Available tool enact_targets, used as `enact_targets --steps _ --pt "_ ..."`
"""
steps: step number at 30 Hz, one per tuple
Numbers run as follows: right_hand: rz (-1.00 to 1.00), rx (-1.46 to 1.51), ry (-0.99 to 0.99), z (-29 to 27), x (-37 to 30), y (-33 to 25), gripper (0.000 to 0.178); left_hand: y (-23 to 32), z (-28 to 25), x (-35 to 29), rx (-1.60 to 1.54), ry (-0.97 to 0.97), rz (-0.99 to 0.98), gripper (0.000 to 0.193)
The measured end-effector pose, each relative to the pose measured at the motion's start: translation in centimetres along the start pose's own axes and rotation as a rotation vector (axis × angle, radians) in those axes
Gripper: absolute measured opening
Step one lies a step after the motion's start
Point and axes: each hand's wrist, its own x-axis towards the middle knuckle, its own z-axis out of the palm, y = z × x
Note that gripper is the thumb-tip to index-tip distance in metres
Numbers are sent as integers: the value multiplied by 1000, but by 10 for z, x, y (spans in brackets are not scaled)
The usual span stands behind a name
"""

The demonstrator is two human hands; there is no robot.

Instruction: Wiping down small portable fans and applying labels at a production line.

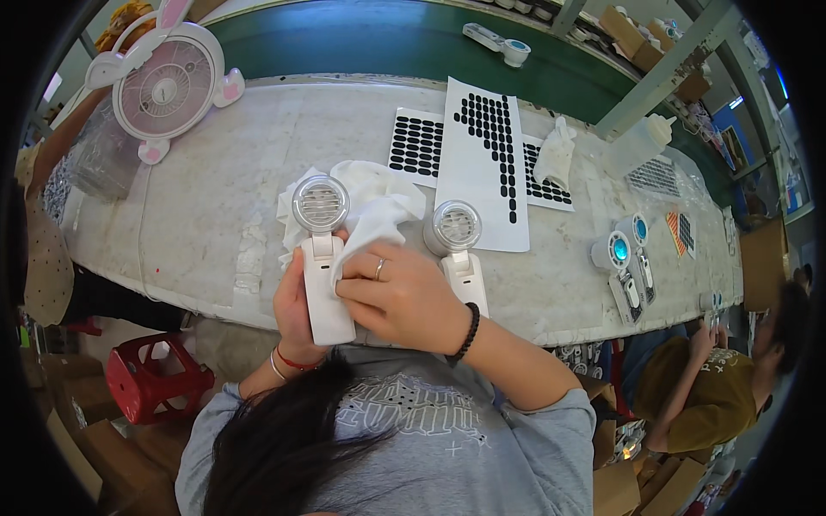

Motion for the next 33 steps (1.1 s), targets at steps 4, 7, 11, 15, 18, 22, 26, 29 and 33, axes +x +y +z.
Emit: enact_targets --steps 4,7,11,15,18,22,26,29,33 --pt "75 -204 133 -6 -2 7 19 1 -11 -1 12 -86 -6 41" --pt "254 -261 302 -20 -16 10 21 2 -4 -4 -28 -22 -24 42" --pt "321 -454 355 -36 -45 14 39 -2 -4 -10 79 -113 32 42" --pt "523 -436 217 -38 -69 16 63 -3 -6 -10 48 -205 -8 40" --pt "625 -313 140 -33 -70 3 63 -4 -4 -10 -37 -281 -26 41" --pt "609 -344 174 -26 -75 -2 59 -5 0 -11 -92 -263 -72 42" --pt "539 -524 174 -19 -76 -9 51 -3 0 -12 -119 -252 -100 41" --pt "599 -588 42 -20 -73 -9 47 -6 1 -11 -65 -296 -48 41" --pt "650 -596 1 -22 -66 -13 46 -6 10 -14 12 -375 4 41"
